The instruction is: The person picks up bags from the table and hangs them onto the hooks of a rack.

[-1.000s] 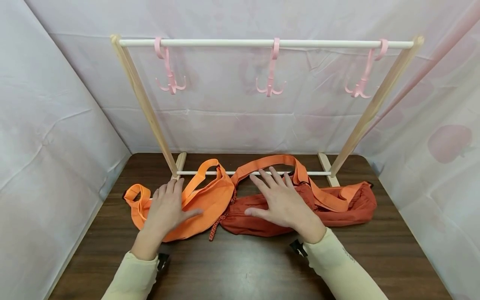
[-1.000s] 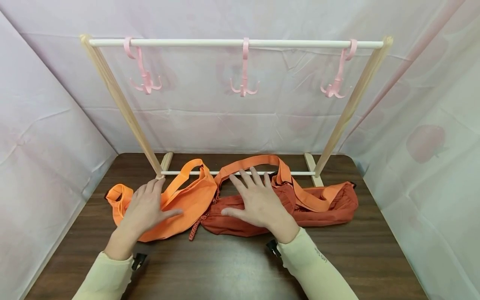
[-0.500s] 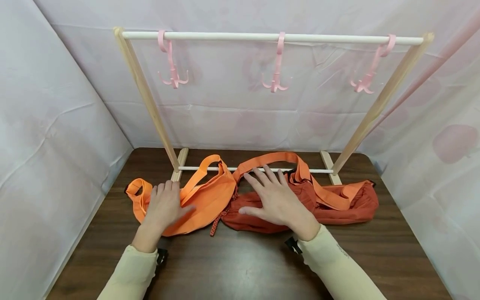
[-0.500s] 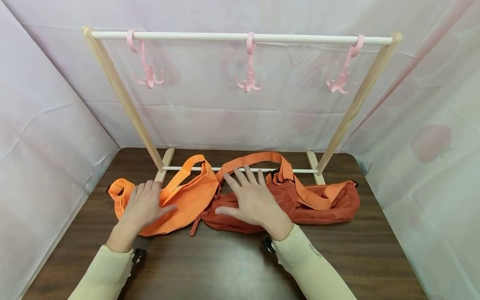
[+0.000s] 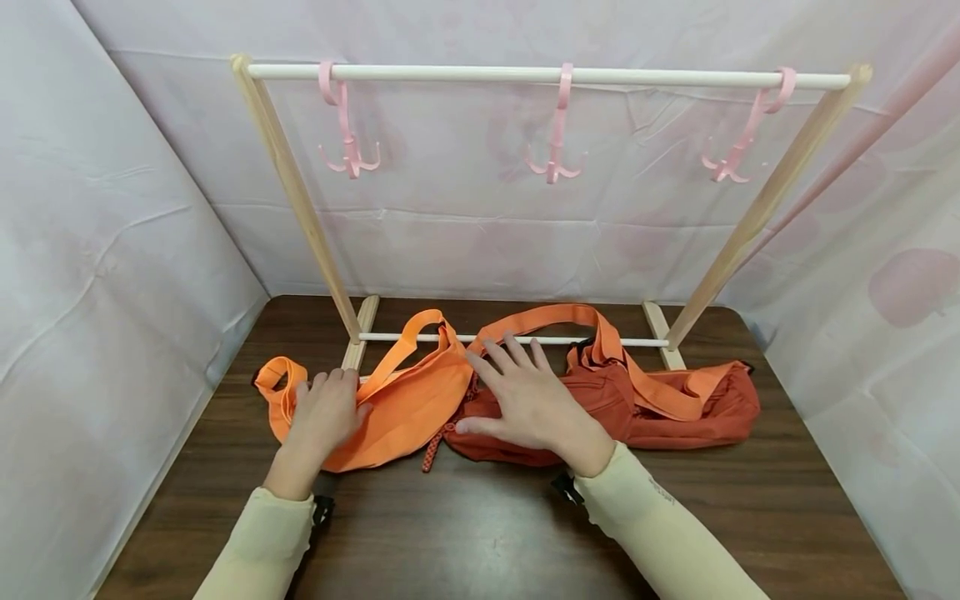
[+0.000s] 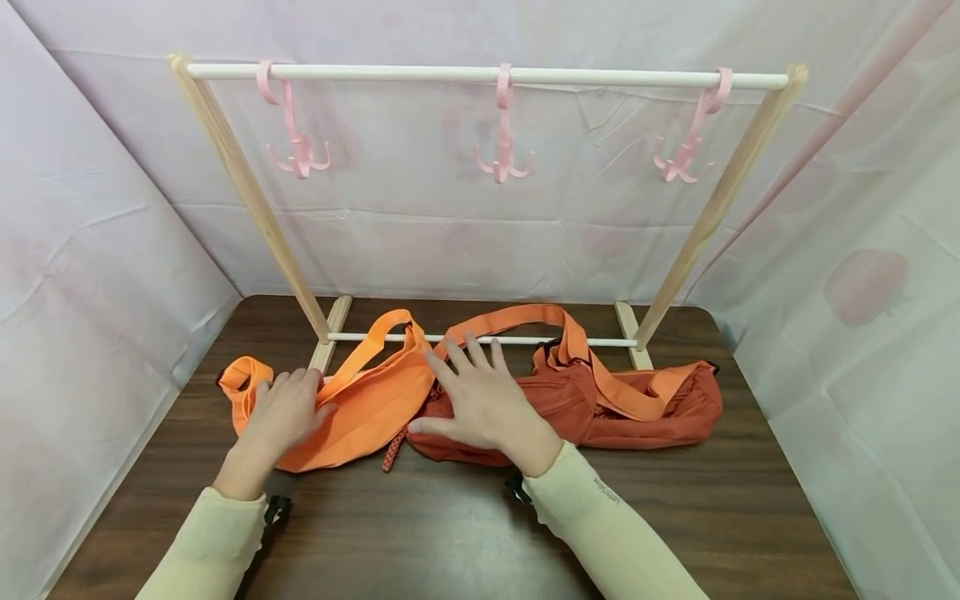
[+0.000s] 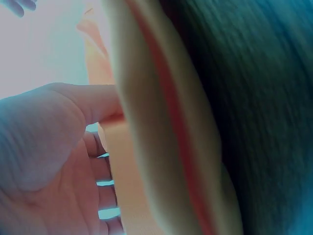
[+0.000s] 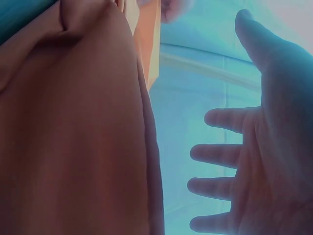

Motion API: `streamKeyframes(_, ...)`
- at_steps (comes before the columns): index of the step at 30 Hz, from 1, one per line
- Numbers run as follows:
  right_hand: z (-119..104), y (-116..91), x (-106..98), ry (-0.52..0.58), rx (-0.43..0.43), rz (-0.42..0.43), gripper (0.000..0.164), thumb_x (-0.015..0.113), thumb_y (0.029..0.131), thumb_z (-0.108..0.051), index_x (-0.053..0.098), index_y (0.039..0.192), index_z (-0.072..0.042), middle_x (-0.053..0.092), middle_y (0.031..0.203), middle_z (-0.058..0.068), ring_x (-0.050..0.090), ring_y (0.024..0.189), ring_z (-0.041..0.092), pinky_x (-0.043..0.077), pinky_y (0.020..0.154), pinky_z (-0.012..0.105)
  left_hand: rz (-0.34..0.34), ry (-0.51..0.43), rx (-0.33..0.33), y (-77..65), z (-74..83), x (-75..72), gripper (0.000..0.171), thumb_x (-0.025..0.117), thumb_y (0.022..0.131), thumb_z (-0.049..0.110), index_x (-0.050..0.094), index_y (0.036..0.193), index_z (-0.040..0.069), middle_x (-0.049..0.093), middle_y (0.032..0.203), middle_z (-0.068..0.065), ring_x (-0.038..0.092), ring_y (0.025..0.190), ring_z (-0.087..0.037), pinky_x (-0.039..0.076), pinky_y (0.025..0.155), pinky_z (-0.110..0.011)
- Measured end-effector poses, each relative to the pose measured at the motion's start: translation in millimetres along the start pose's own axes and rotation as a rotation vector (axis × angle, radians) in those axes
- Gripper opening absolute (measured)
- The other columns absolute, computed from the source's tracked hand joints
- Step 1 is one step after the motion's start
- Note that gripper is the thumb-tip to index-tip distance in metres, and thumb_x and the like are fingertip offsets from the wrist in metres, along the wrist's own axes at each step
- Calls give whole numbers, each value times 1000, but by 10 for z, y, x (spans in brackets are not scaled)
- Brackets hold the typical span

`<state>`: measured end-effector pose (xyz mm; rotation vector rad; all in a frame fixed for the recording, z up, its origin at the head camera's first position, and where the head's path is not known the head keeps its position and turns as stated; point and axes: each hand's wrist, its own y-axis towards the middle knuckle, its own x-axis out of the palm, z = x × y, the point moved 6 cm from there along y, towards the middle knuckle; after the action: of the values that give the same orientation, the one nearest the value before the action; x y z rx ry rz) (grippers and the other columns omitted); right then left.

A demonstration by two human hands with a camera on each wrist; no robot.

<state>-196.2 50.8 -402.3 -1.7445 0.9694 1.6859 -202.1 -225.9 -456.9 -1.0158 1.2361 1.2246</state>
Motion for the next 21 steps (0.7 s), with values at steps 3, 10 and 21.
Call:
streamKeyframes(3, -46, 39, 29, -5, -13, -20, 95, 30, 77, -87, 7, 154, -35, 12, 160, 2, 8, 145, 32, 9, 110, 61, -5, 5, 3, 6, -22, 11, 29, 74, 83, 31, 59, 92, 8, 56, 83, -8, 54, 78, -34, 35, 68, -53)
streamKeyframes(10, -136, 111, 56, 6, -49, -25, 97, 31, 77, -87, 14, 155, -30, 17, 159, 5, 3, 145, 31, 2, 111, 58, 66, 2, 24, 32, -55, -42, 20, 70, 85, 21, 56, 87, 7, 52, 71, -6, 53, 62, -28, 37, 54, -45)
streamKeyframes(21, -242, 223, 18, 1, -59, -37, 95, 27, 77, -88, 12, 154, -33, 12, 160, 3, 1, 146, 30, 4, 111, 59, 246, -66, 32, -7, -52, -300, 28, 68, 84, 15, 42, 88, 6, 40, 53, -3, 36, 38, -20, 27, 36, -32)
